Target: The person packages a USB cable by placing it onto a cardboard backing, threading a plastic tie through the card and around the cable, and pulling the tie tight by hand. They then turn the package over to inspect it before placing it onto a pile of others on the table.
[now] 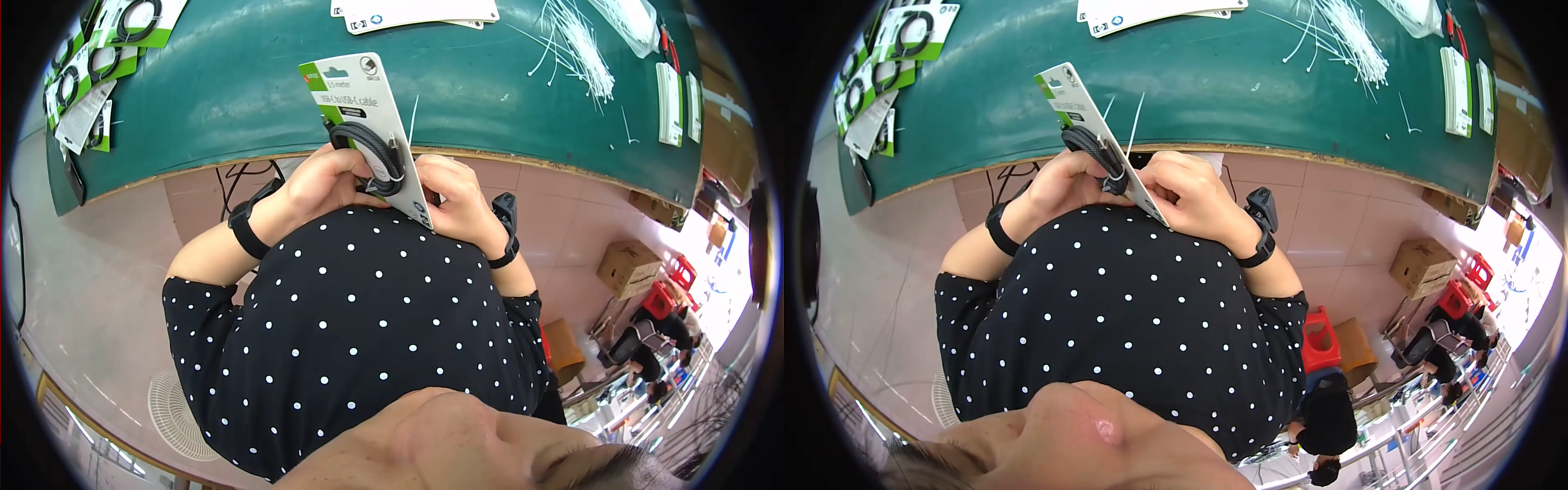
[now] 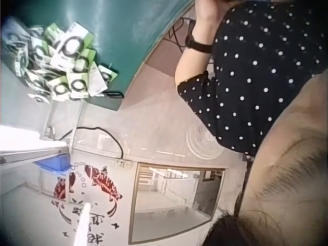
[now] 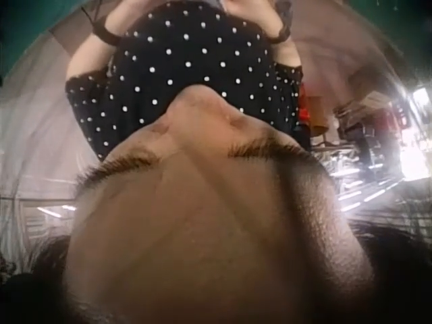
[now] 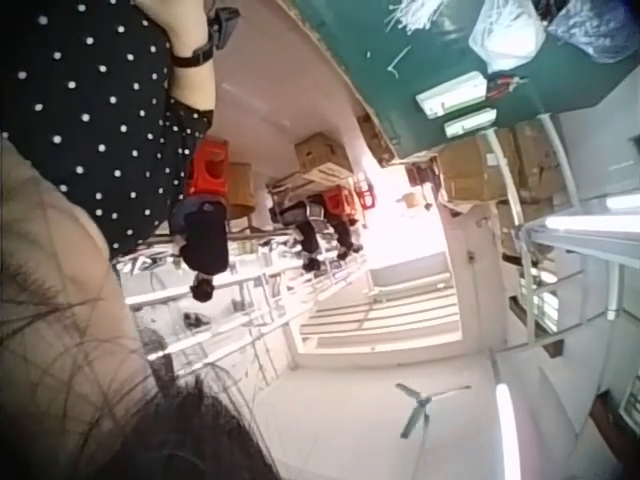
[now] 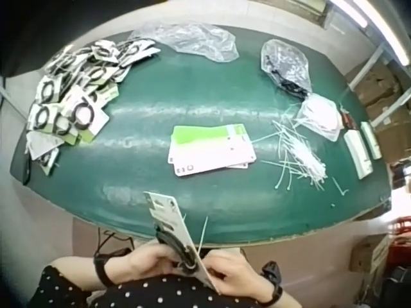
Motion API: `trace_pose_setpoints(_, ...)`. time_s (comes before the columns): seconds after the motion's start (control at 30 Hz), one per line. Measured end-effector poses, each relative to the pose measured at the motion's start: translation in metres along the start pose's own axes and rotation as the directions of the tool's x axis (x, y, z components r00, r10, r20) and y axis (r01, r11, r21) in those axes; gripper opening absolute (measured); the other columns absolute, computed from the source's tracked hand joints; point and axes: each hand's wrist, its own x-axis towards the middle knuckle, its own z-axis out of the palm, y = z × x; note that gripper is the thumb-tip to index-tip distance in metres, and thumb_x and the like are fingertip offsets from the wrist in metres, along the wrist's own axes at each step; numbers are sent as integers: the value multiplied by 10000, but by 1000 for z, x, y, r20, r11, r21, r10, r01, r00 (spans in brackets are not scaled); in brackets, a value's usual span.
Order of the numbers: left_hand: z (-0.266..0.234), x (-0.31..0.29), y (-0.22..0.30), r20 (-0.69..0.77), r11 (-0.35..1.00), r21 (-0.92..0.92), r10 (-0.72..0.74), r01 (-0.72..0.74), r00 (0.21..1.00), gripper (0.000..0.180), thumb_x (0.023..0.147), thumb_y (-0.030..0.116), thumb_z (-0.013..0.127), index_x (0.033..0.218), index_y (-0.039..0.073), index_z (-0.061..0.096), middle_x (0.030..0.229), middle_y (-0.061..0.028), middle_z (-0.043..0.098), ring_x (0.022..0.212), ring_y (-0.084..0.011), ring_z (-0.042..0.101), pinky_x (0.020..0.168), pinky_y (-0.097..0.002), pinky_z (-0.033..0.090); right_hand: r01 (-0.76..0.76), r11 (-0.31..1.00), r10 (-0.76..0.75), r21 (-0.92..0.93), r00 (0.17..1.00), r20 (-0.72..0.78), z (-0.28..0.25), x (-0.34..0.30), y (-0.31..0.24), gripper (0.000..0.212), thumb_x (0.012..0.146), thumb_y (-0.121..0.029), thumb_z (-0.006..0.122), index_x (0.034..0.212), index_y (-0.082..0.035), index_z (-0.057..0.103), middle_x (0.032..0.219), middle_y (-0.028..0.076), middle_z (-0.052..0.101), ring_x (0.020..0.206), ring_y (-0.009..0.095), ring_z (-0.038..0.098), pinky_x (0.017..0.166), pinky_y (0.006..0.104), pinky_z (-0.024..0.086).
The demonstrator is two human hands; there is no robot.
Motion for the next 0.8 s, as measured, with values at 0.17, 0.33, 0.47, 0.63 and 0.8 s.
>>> trace_pose_setpoints(0.17, 1, 1, 1, -16, 999, -10, -36, 36, 999, 303, 823, 7, 450, 1110, -14, 546, 1081, -137, 594, 1003, -286, 616, 895, -502, 531, 122, 991, -124, -59, 991, -40, 1, 3, 8, 111, 766, -4, 698, 862, -26, 646, 733, 56, 579, 592, 180, 547, 511, 303, 420)
trace_pose_setpoints(0.33, -9, 1, 0, 29, 994, -73, -73, 75, 997, 356, 815, 5, 453, 1158, -14, 546, 1115, -123, 599, 1016, -261, 607, 863, -480, 542, 106, 994, -106, -1, 994, 28, -6, 8, 2, 122, 764, 7, 696, 872, -21, 648, 744, 59, 583, 597, 175, 551, 515, 300, 426)
trace_pose_setpoints(0.47, -5, -2, 1, 31, 994, -96, -56, 59, 998, 306, 797, -14, 445, 1089, -15, 536, 1070, -149, 594, 1005, -301, 613, 913, -530, 515, 4, 998, -10, 61, 995, 97, -4, 7, -5, 136, 763, 14, 692, 889, -18, 653, 741, 59, 583, 616, 185, 562, 525, 299, 435)
trace_pose_setpoints(0.63, -5, -2, -1, 19, 999, -27, -46, 46, 999, 375, 822, 10, 446, 1187, -31, 518, 1143, -147, 584, 1031, -282, 604, 895, -506, 530, 47, 999, -47, 20, 999, 24, 1, 2, -3, 149, 769, 21, 679, 914, -12, 661, 759, 66, 592, 651, 196, 577, 538, 294, 445)
trace_pose_setpoints(0.8, -3, -1, -1, 21, 999, -23, -49, 49, 999, 366, 863, 45, 456, 1218, -29, 498, 1182, -154, 576, 1067, -287, 600, 899, -504, 530, 13, 999, -14, 38, 1000, 14, -3, -3, 4, 180, 768, 18, 681, 946, 4, 661, 797, 82, 609, 675, 195, 589, 565, 287, 460)
